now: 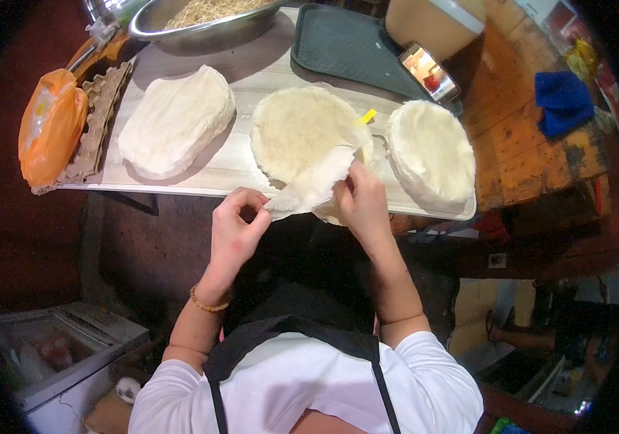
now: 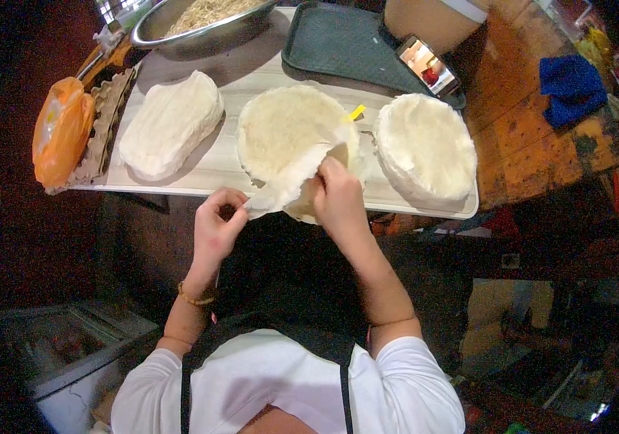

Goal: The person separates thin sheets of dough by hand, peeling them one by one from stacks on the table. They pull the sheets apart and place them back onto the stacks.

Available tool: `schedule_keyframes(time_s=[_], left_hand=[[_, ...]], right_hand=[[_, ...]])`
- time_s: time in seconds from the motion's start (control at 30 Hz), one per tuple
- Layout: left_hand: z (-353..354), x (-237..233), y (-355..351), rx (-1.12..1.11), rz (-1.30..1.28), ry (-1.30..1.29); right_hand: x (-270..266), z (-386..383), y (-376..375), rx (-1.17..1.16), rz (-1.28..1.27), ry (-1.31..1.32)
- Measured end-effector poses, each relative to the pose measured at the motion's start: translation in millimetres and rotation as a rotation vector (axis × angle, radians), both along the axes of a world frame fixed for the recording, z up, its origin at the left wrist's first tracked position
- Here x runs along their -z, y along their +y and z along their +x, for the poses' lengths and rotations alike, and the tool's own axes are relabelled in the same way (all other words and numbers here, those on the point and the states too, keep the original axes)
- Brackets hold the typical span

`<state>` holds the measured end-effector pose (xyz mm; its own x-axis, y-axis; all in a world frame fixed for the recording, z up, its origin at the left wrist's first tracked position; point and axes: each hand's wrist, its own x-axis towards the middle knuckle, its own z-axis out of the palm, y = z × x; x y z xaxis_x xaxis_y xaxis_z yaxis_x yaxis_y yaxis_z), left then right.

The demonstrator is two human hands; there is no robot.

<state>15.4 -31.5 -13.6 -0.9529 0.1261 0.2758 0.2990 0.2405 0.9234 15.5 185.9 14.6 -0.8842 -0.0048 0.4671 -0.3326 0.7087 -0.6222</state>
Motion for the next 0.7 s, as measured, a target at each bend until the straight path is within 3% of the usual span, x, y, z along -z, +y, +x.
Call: schedule_keyframes(time_s=[0.1,0.3,0.47,0.7], left_hand=[[0,-2,-2,-0.028,-0.011,-0.026],[1,-14,-3,0.038,-0.140,-0.010],[-3,-38,20,0.045,-0.339,0.313],[-24,-25,32,0.009,-0.394,0.237]], right_hand=[[-8,-1,4,0.046,-0.102,-0.086],[-11,2,7,0.011,-0.026,-0.022],[-10,0,-1,-0.084,0.016,-0.013],[-10,-21,-16,-0.189,0.144,0.027]])
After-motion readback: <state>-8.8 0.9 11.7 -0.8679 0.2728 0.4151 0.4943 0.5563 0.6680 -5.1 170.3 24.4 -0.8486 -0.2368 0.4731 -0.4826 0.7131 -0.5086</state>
